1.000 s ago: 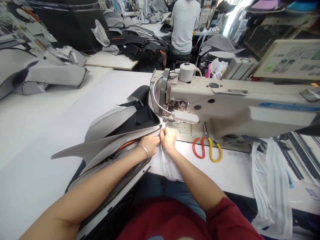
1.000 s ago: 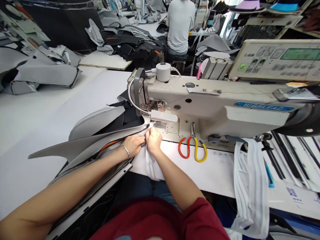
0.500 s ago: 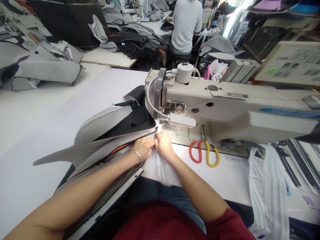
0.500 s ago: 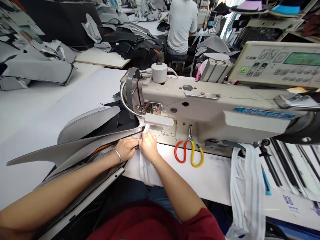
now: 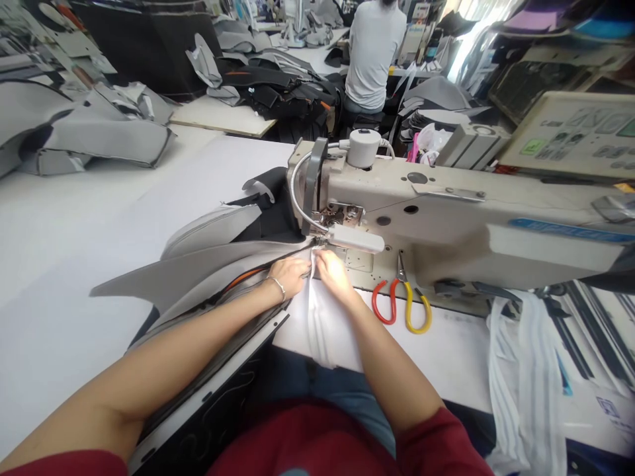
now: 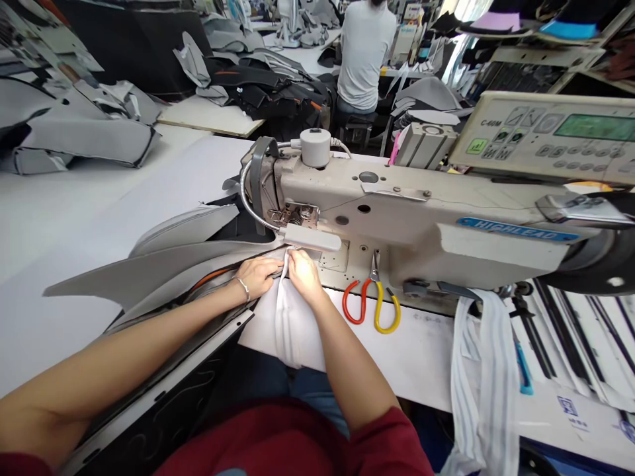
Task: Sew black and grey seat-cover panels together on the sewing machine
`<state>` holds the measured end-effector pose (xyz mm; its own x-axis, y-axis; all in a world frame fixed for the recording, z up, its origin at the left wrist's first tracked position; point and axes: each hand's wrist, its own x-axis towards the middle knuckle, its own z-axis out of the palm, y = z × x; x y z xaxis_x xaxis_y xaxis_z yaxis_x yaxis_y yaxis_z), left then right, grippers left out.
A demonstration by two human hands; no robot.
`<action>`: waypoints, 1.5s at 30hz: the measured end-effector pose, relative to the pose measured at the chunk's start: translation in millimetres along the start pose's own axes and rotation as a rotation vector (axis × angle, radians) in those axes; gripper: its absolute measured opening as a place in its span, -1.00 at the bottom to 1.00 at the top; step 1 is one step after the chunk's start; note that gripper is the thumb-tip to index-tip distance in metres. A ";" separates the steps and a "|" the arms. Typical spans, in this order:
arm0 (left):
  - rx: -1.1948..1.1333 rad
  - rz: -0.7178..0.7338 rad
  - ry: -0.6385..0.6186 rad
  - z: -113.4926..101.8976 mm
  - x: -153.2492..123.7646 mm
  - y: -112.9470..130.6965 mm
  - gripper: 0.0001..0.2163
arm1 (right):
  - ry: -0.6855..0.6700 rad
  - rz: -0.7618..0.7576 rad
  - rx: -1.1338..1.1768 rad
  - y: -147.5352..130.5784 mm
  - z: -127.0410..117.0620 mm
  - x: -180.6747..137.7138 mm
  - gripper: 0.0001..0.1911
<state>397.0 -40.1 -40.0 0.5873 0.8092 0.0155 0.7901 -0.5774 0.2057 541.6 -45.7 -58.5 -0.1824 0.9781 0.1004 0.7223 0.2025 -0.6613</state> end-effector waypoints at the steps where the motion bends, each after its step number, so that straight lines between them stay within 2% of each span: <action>1: -0.001 0.004 0.015 0.8 -1.1 -0.3 -0.70 | 0.018 -0.041 0.004 1.7 -3.6 -4.1 -0.69; 5: -0.027 0.023 0.076 3.6 -4.1 -2.6 -0.72 | -0.058 -0.253 -0.072 5.5 -12.2 -18.1 -0.68; 8: -0.078 0.040 0.102 4.2 -4.1 -6.1 -0.73 | -0.092 -0.310 -0.041 9.2 -10.0 -18.9 -0.74; 12: -0.148 0.087 0.121 5.0 -3.1 -12.5 -0.71 | -0.061 -0.230 0.103 14.8 -4.0 -13.6 -0.88; 18: -0.145 0.115 0.116 5.7 -1.6 -17.1 -0.72 | -0.066 0.001 0.259 12.4 1.4 -11.8 -0.96; 24: 0.019 0.141 -0.013 4.0 -1.6 -7.3 -0.74 | 0.007 0.045 0.323 9.1 10.7 -12.3 -0.96; 27: 0.063 0.141 -0.010 7.2 -3.1 -2.9 -0.73 | 0.107 0.130 0.356 9.2 13.5 -12.7 -0.84; 29: 0.079 0.148 0.011 10.2 -4.6 -2.0 -0.74 | 0.119 0.140 0.298 8.3 14.4 -13.4 -0.81; 33: 0.048 0.178 0.100 15.9 -8.5 -3.0 -0.78 | 0.082 -0.006 0.096 4.2 16.3 -15.7 -0.78; 37: 0.004 0.121 0.178 17.6 -10.4 -1.9 -0.80 | 0.059 -0.088 -0.066 0.1 16.6 -18.1 -0.71; 45: 0.014 -0.061 0.035 2.7 14.0 4.9 -0.81 | 0.012 -0.070 -0.266 1.8 15.9 -6.9 -0.68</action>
<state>409.7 -31.8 -41.4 0.5318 0.8461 0.0376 0.8268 -0.5283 0.1932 533.5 -52.8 -72.2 -0.2315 0.9613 0.1492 0.8584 0.2740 -0.4338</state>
